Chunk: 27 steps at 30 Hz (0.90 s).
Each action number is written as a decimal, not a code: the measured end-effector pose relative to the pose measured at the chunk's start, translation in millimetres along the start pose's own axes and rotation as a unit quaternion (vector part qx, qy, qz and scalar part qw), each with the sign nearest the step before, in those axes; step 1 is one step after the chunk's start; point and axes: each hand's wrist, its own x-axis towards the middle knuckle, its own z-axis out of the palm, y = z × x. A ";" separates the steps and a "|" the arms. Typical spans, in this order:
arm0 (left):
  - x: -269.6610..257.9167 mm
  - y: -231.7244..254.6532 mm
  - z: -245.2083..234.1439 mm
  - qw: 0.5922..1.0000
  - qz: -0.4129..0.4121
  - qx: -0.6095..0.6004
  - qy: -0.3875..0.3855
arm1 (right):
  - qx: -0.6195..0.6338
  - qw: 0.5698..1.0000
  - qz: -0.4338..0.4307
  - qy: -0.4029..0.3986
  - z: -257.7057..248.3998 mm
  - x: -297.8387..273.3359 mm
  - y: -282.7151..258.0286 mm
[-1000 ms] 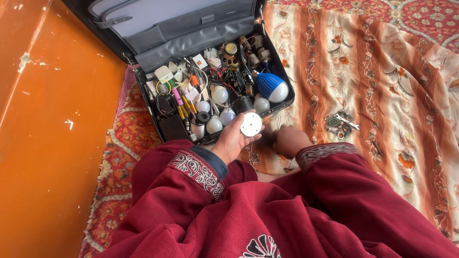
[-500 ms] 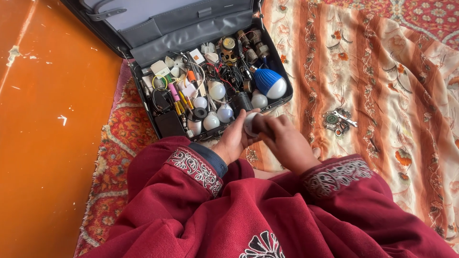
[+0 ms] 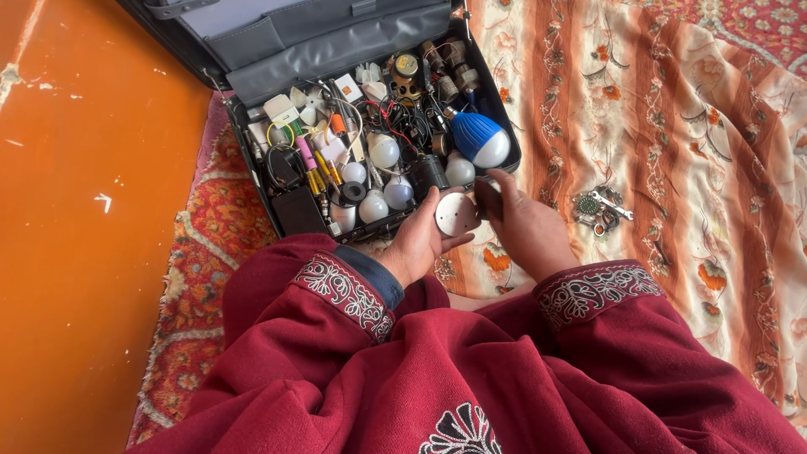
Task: The person sits on a rug and works with small electronic components from an open case. They handle wires, connectors, and light bulbs, occasionally picking up tools like a wrench and a small knife to manipulate the parts.
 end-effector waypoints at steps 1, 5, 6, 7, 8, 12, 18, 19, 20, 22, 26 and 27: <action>1.5 1.5 -1.8 1.000 0.002 -0.001 0.000 | -0.001 1.000 -0.002 0.000 -3.7 0.2 0.1; 11.2 3.4 -11.9 1.000 0.022 -0.013 0.006 | 0.012 0.998 -0.035 0.055 -1.5 1.1 4.4; 14.3 2.8 -15.8 0.999 0.028 -0.012 0.009 | 0.002 0.991 -0.085 0.104 3.9 1.5 6.3; 11.9 4.4 -13.8 0.999 0.028 -0.013 0.009 | 0.002 0.991 -0.085 0.103 7.0 -2.2 0.3; 9.9 5.9 -11.7 1.000 0.022 -0.001 0.006 | -0.024 0.987 -0.132 0.085 10.1 -5.6 -5.3; 15.7 -2.6 -12.2 0.999 0.000 0.032 -0.020 | -0.079 0.966 -0.236 0.068 29.1 -6.4 -13.0; 14.8 1.0 -12.3 0.999 -0.004 0.022 -0.039 | -0.096 0.971 -0.198 0.088 25.2 7.1 2.0; 12.0 3.0 -8.5 0.999 -0.005 0.022 -0.039 | -0.096 0.972 -0.197 0.087 24.5 9.9 5.7; 9.2 4.9 -4.8 0.999 -0.005 0.022 -0.024 | -0.101 0.976 -0.168 0.098 23.9 12.5 9.3; 5.6 6.4 -1.2 1.000 -0.005 0.021 -0.009 | -0.106 0.979 -0.140 0.109 19.6 17.1 18.5; 3.4 8.6 -1.0 1.000 0.006 0.020 -0.002 | 0.040 0.996 -0.032 0.077 4.9 18.3 22.2; 3.0 8.1 -0.5 1.000 0.007 0.019 0.000 | 0.052 0.992 -0.043 0.111 1.7 15.7 19.9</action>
